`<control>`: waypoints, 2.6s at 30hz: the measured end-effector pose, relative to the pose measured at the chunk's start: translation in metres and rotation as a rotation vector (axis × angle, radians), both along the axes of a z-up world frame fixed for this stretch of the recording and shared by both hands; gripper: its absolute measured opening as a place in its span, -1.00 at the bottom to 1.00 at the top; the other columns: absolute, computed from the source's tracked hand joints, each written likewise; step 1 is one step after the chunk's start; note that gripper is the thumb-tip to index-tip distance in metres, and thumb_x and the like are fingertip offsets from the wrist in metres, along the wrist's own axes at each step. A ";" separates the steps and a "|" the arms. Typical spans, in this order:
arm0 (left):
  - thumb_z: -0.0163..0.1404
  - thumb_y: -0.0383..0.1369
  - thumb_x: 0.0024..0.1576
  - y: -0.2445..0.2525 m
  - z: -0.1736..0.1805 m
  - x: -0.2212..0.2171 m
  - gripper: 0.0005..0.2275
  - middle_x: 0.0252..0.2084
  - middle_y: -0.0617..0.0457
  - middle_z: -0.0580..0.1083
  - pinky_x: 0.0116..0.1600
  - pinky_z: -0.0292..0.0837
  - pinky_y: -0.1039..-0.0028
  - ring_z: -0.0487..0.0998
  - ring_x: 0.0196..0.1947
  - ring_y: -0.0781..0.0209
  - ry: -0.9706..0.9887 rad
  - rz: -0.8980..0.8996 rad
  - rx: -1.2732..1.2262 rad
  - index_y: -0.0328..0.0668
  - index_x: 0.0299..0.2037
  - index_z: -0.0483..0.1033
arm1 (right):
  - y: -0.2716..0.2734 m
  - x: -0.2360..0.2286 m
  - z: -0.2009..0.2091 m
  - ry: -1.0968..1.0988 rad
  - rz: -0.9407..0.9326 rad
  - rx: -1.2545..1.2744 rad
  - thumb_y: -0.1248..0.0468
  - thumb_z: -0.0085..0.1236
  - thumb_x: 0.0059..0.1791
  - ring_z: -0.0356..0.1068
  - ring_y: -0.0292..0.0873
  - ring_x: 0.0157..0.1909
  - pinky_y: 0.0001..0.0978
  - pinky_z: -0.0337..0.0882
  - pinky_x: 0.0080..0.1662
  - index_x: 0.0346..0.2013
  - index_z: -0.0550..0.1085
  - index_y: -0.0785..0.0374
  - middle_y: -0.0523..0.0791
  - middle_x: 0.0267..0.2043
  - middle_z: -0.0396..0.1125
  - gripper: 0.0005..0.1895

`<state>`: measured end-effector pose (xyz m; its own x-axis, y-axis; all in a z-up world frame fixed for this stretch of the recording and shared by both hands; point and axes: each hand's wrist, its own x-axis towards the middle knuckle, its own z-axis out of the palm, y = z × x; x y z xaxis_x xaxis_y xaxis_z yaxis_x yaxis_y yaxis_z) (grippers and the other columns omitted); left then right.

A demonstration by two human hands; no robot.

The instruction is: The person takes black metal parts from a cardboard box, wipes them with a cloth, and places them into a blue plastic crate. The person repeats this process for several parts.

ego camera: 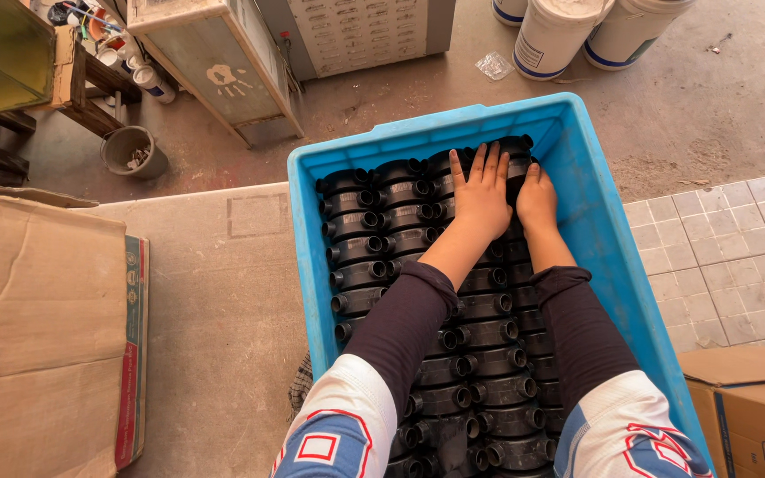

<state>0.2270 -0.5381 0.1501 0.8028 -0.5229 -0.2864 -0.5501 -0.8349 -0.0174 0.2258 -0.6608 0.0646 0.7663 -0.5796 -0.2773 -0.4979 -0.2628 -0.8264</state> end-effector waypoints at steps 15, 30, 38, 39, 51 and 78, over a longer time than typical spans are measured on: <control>-0.35 -0.25 0.28 -0.009 0.004 -0.004 -0.38 0.50 -0.08 -0.40 0.25 -0.94 -0.43 -0.57 0.45 -0.15 0.016 0.058 0.119 -0.22 0.43 -0.45 | 0.042 -0.038 0.031 -0.327 0.090 0.178 -0.07 -0.49 0.21 -0.62 0.17 0.52 0.12 -0.51 0.46 0.46 -0.35 0.22 0.13 0.51 -0.59 -0.32; -0.11 0.06 0.20 0.079 0.067 -0.007 -0.24 0.52 0.02 -0.23 0.32 -0.67 -0.44 -0.37 0.50 0.01 -0.129 -0.057 -0.204 -0.04 0.46 -0.28 | -0.011 -0.015 -0.015 -0.522 -0.140 -0.012 0.01 -0.15 0.19 -0.08 0.13 0.43 0.03 -0.06 0.39 0.32 0.08 0.33 0.16 0.37 -0.05 -0.44; -0.05 0.20 0.41 0.333 0.233 -0.048 -0.22 0.51 0.10 -0.40 0.29 -0.55 -0.43 -0.47 0.48 0.07 -0.342 -0.049 -0.057 0.10 0.47 -0.42 | 0.279 -0.053 0.242 -0.860 0.477 -0.229 0.38 -0.11 0.12 0.03 0.18 0.34 0.07 0.16 0.25 0.25 0.13 0.36 0.14 0.28 0.01 -0.59; 0.00 0.14 0.43 0.376 0.253 -0.057 -0.23 0.51 0.11 -0.38 0.29 -0.57 -0.40 -0.45 0.49 0.08 -0.364 -0.018 -0.079 0.10 0.47 -0.40 | 0.319 -0.058 0.262 -0.892 0.575 -0.217 0.42 -0.07 0.07 0.08 0.09 0.33 0.07 0.19 0.18 0.23 0.18 0.30 0.07 0.25 0.07 -0.58; -0.13 -0.24 0.21 0.781 0.186 -0.055 -0.27 0.50 -0.07 -0.34 0.29 -0.46 -0.44 -0.37 0.49 -0.03 -0.276 0.517 -0.028 -0.31 0.41 -0.40 | 0.742 -0.033 0.276 -0.615 1.462 -0.620 0.18 0.06 -0.09 0.03 0.17 0.35 0.35 -0.14 0.25 0.17 0.29 0.35 0.19 0.26 0.11 -0.44; 0.38 -0.26 -0.40 0.850 0.029 -0.085 -0.02 0.17 -0.43 0.17 0.10 0.48 -0.03 0.48 -0.03 -0.39 0.391 0.668 -0.618 -0.72 0.17 0.07 | 0.861 -0.015 0.078 0.308 1.837 -1.082 0.27 0.55 -0.46 0.24 0.14 0.26 0.24 -0.13 0.36 0.47 -0.31 0.23 0.12 0.34 0.11 0.47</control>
<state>0.1423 0.3115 0.1787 0.8941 -0.1441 -0.4240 0.1631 -0.7770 0.6080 0.2105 0.1998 0.1429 0.5060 0.5923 -0.6270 0.7462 -0.6652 -0.0261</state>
